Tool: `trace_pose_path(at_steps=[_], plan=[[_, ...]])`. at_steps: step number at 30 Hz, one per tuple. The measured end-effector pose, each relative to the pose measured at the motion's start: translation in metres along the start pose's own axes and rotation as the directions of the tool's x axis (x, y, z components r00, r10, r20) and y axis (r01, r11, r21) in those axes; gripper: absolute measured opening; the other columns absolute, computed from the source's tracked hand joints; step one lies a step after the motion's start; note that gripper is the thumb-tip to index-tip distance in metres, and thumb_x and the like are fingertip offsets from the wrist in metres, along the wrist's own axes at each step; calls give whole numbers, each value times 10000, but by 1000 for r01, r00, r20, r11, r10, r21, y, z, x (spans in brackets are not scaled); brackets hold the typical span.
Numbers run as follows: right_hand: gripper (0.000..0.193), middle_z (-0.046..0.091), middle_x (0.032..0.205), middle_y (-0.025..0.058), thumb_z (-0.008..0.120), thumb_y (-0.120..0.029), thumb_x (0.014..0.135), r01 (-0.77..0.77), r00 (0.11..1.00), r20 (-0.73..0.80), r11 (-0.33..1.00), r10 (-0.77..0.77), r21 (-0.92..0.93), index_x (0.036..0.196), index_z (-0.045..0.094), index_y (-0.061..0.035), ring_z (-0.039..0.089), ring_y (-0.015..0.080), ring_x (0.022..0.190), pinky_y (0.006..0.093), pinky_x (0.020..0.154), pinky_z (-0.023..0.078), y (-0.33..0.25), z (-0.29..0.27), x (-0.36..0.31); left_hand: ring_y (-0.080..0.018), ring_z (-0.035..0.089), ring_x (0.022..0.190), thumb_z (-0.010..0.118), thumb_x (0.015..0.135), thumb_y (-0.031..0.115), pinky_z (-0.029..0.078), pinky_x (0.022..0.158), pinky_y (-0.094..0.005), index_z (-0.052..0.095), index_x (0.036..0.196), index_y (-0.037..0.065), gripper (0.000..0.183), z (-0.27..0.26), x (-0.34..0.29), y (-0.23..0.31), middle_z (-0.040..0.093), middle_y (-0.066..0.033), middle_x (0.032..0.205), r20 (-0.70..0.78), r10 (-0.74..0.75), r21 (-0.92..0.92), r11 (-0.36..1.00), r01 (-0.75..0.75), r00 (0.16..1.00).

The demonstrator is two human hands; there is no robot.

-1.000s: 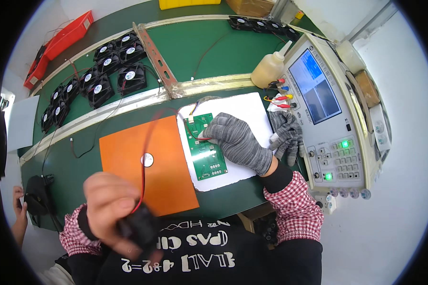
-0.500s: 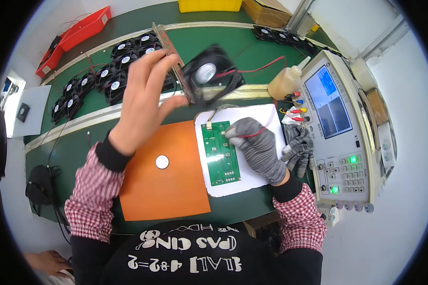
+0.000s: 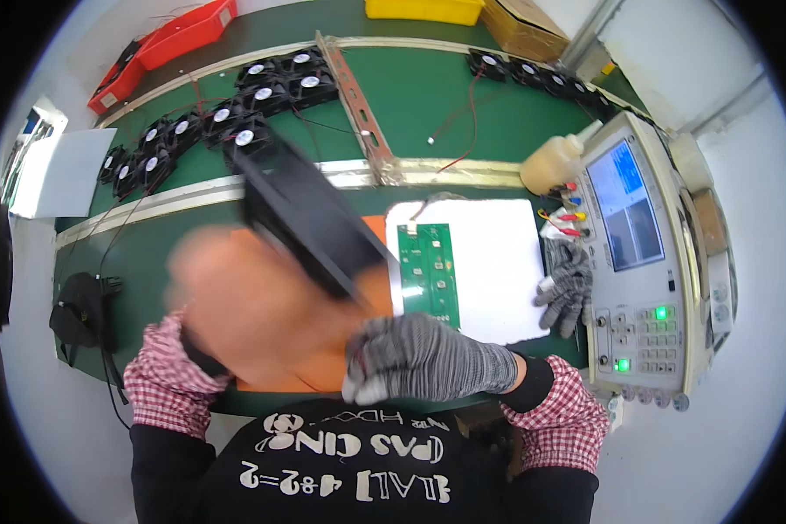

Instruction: The person repeatedly picks up small black cooling fans from a green workbench and connects them to a green circuit board using red and black wires. After connecting each fan, the person places it back on the table. The process is repeated for multiple fans throughout the clip.

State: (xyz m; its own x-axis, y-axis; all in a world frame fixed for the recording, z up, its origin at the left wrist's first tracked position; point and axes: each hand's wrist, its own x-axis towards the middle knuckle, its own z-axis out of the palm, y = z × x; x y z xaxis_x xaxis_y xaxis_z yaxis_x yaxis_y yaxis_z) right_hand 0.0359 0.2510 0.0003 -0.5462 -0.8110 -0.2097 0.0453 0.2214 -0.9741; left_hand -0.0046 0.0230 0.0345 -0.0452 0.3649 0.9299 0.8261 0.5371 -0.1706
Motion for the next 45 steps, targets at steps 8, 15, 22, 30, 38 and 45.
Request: trace_pose_path(at_steps=[8, 15, 22, 30, 38, 45], plan=[[114, 670, 913, 83, 736, -77, 851, 134, 925, -376, 971, -52, 197, 938, 709, -9, 642, 162, 913, 317, 825, 512, 15, -31, -38, -199, 522, 937, 619, 908, 131, 425, 878, -304, 554, 969, -3, 161, -37, -29, -87, 532, -97, 1119, 281, -855, -184, 398, 899, 437], [112, 687, 914, 52, 739, -45, 834, 49, 659, -675, 914, -333, -403, 941, 709, -32, 654, 167, 877, 304, 836, 511, 52, -61, -15, -390, 471, 1177, 823, 684, 277, 366, 1029, -452, 536, 1142, 34, 593, -7, -62, 11, 456, -188, 1258, 740, -474, -28, 686, 727, 477], [157, 660, 878, 65, 717, -37, 812, -7, 665, -603, 803, -441, -596, 965, 717, -70, 642, 220, 867, 326, 822, 514, 51, -61, -14, -366, 471, 1190, 920, 484, 406, 367, 1038, -473, 453, 1398, 31, 1092, -12, -44, -2, 497, -169, 1292, 854, -173, -161, 810, 563, 492], [266, 654, 877, 58, 685, -51, 730, -157, 793, -351, 390, -498, -907, 980, 721, -132, 627, 267, 845, 383, 765, 524, 38, -62, -17, -333, 488, 1083, 910, 528, 364, 397, 953, -453, 514, 1320, 37, 945, -7, -52, 4, 524, -141, 1182, 829, -232, -133, 801, 583, 509], [270, 661, 887, 76, 684, 3, 711, -58, 748, -403, 552, -528, -832, 955, 724, -103, 645, 276, 867, 367, 784, 531, 46, -64, -16, -272, 603, 963, 828, 666, 526, 466, 822, -378, 577, 1236, 22, 801, -63, -3, 7, 605, -143, 1190, 597, -155, -550, 635, 543, 787], [202, 654, 890, 80, 749, -21, 748, -62, 693, -549, 719, -468, -692, 939, 739, -85, 667, 254, 863, 341, 769, 544, 55, -62, -14, -255, 629, 914, 722, 831, 465, 499, 843, -410, 566, 1279, 82, 609, -42, -1, 29, 632, -130, 1152, 247, -34, -157, 985, 74, 969]])
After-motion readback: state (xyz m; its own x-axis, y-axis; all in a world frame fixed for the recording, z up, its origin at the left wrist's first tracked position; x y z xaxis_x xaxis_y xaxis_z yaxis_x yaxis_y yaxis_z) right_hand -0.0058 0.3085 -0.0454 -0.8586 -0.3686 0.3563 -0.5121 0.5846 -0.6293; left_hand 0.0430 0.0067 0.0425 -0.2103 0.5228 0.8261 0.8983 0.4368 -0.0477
